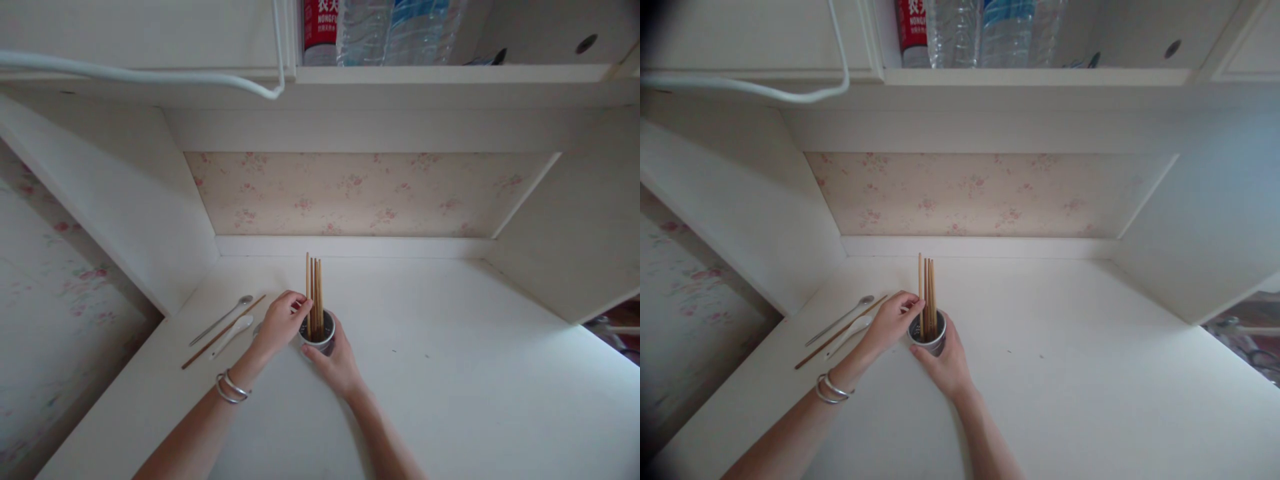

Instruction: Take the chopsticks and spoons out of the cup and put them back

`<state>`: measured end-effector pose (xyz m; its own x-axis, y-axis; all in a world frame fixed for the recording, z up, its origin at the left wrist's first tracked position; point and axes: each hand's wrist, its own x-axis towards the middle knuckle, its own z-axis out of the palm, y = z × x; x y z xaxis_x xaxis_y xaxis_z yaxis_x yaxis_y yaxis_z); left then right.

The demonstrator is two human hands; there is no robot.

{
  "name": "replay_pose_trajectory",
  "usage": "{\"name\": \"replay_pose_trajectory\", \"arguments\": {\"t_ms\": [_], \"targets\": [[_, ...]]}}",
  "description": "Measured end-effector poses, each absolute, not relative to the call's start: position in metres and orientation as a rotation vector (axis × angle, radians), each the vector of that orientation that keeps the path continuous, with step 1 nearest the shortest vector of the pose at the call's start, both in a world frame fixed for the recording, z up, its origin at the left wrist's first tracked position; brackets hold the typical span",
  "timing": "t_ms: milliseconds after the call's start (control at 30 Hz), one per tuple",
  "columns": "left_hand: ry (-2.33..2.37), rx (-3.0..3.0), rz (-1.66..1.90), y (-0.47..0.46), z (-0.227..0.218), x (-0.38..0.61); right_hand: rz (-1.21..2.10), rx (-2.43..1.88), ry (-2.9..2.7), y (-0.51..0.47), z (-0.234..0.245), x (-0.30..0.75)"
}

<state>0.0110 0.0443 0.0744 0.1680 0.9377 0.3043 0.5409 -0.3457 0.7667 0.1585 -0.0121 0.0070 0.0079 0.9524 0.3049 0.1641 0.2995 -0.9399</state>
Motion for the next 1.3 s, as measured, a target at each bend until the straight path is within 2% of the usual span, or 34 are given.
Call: {"name": "replay_pose_trajectory", "arguments": {"t_ms": [933, 1300], "targets": [[1.374, 2.057, 1.032, 0.044, 0.075, 0.009, 0.885, -1.099, -1.431, -0.012, 0.007, 0.158], [1.315, 1.831, 1.031, 0.045, 0.062, 0.01, 0.887, -1.113, -1.433, -0.012, 0.008, 0.158]]}}
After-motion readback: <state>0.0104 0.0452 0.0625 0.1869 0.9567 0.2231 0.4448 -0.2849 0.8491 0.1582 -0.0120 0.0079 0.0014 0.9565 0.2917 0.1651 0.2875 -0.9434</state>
